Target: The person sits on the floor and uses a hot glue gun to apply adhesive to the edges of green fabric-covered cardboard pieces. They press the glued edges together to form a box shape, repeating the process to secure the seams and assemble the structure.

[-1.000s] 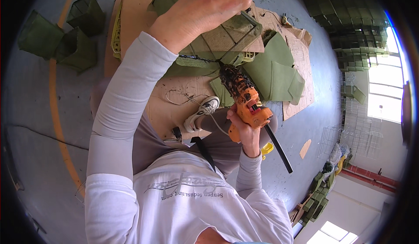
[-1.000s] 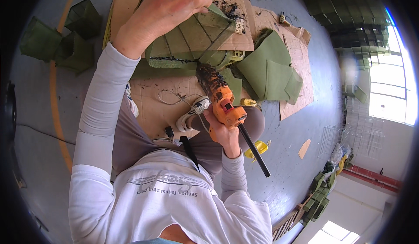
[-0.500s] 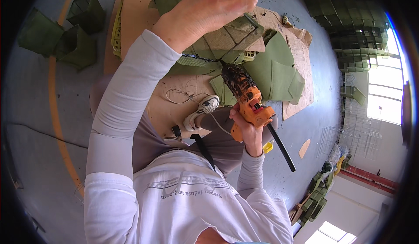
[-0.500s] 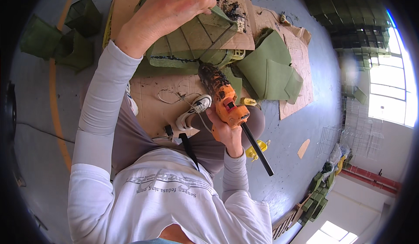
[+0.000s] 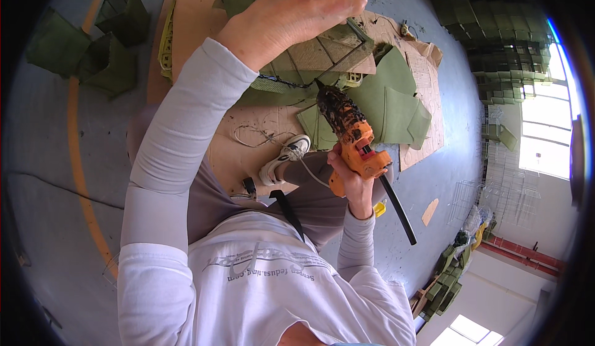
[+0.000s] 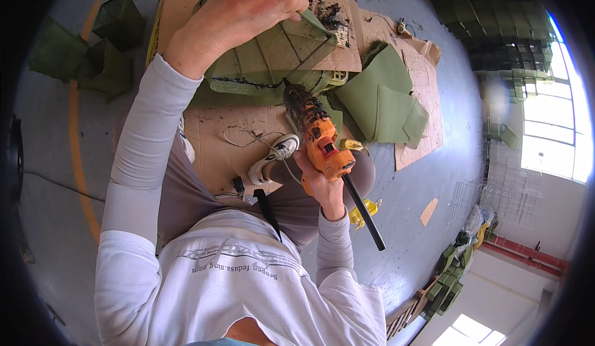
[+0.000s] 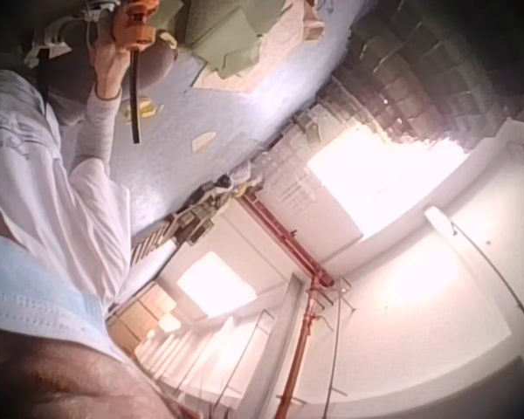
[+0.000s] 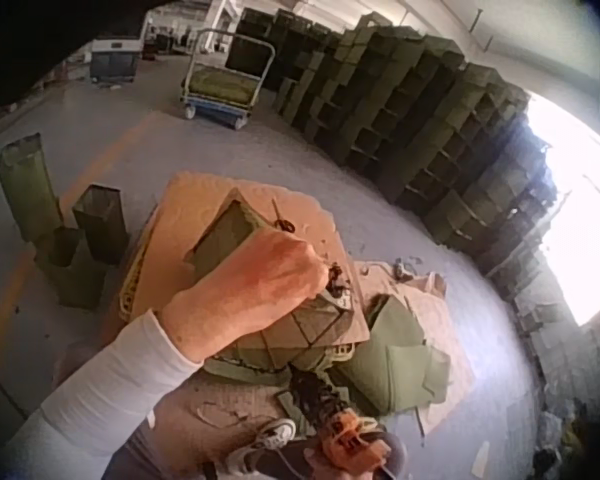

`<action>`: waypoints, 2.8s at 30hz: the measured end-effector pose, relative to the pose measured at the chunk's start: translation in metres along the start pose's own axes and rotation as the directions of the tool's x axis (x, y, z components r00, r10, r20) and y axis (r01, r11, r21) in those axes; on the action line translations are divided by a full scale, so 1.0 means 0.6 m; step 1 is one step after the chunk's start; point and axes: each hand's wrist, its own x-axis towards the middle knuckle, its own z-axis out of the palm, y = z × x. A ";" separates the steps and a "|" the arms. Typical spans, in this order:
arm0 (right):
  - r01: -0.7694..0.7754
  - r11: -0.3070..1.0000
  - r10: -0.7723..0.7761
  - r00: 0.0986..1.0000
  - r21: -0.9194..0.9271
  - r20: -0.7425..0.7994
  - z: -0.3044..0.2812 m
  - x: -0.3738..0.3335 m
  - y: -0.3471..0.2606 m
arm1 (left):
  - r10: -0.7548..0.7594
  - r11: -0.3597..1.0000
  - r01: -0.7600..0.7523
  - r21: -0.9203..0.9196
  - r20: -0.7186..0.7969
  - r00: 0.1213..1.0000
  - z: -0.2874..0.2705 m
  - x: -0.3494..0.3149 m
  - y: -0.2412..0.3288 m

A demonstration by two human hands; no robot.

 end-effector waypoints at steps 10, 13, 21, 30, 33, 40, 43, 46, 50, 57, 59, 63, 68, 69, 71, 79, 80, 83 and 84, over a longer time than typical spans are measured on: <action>0.126 0.973 -0.128 0.992 -0.194 0.000 -0.005 -0.004 0.008 | 0.026 0.999 -0.029 -0.033 -0.096 0.995 -0.002 -0.012 -0.008; -0.001 0.993 -0.002 1.000 -0.115 -0.030 -0.005 -0.004 0.000 | 0.013 0.998 -0.021 -0.064 -0.125 0.992 0.001 -0.014 -0.009; 0.001 0.997 -0.002 1.000 -0.081 -0.021 -0.003 0.001 0.001 | 0.035 0.998 -0.040 -0.054 -0.088 0.995 0.001 -0.014 -0.013; -0.004 0.996 0.007 0.999 -0.084 0.037 -0.004 -0.007 0.005 | 0.020 1.000 -0.020 0.004 -0.116 0.993 -0.006 -0.019 -0.014; -0.005 0.998 0.006 1.000 -0.065 0.014 -0.003 -0.004 -0.004 | 0.004 0.998 -0.011 -0.057 -0.121 0.993 -0.005 -0.020 -0.017; 0.007 0.999 -0.008 1.000 -0.033 -0.027 -0.005 0.006 -0.009 | 0.021 0.998 -0.029 -0.059 -0.145 0.989 -0.016 -0.021 -0.015; 0.050 0.996 -0.051 0.998 -0.077 -0.019 -0.007 0.011 -0.008 | 0.023 0.998 -0.030 -0.051 -0.134 0.991 -0.012 -0.021 -0.017; 0.065 0.989 -0.071 0.996 -0.131 -0.044 -0.006 0.010 -0.008 | 0.009 0.999 -0.015 -0.050 -0.117 0.993 -0.011 -0.022 -0.018; 0.110 0.986 -0.114 0.993 -0.128 -0.027 -0.007 0.010 -0.003 | 0.013 1.000 -0.012 0.007 -0.074 0.997 -0.010 -0.022 -0.018; 0.252 0.930 -0.256 0.967 -0.267 0.023 -0.015 0.011 0.013 | 0.025 0.997 -0.037 -0.073 -0.161 0.987 -0.012 -0.023 -0.021; 0.263 0.924 -0.268 0.963 -0.279 0.020 -0.014 0.011 0.014 | 0.019 0.999 -0.024 -0.044 -0.116 0.993 -0.008 -0.024 -0.026; 0.260 0.919 -0.265 0.964 -0.298 0.022 -0.014 0.015 0.007 | 0.014 0.998 -0.024 -0.061 -0.147 0.989 -0.011 -0.023 -0.021; 0.241 0.872 -0.225 0.970 -0.426 0.087 -0.023 0.015 0.015 | -0.016 0.998 0.010 -0.067 -0.078 0.997 -0.014 -0.022 -0.019; 0.260 0.852 -0.237 0.966 -0.454 0.108 -0.020 0.012 0.014 | -0.006 0.998 0.000 -0.062 -0.092 0.996 -0.015 -0.023 -0.020; 0.281 0.835 -0.250 0.960 -0.474 0.127 -0.020 0.006 0.016 | 0.014 0.998 -0.021 -0.054 -0.119 0.993 -0.017 -0.023 -0.021; 0.289 0.885 -0.296 0.954 -0.366 0.039 -0.024 0.017 0.019 | -0.014 1.000 0.013 -0.026 -0.038 0.999 -0.016 -0.010 -0.019; 0.295 0.892 -0.304 0.952 -0.342 0.029 -0.024 0.020 0.016 | 0.002 0.999 -0.006 -0.046 -0.087 0.996 -0.017 -0.010 -0.018; 0.307 0.875 -0.318 0.948 -0.375 0.034 -0.025 0.024 0.010 | 0.014 1.000 -0.015 -0.027 -0.044 0.999 -0.016 -0.011 -0.020; 0.308 0.853 -0.318 0.947 -0.420 0.049 -0.030 0.026 0.012 | 0.013 0.998 -0.018 -0.056 -0.083 0.997 -0.015 -0.012 -0.020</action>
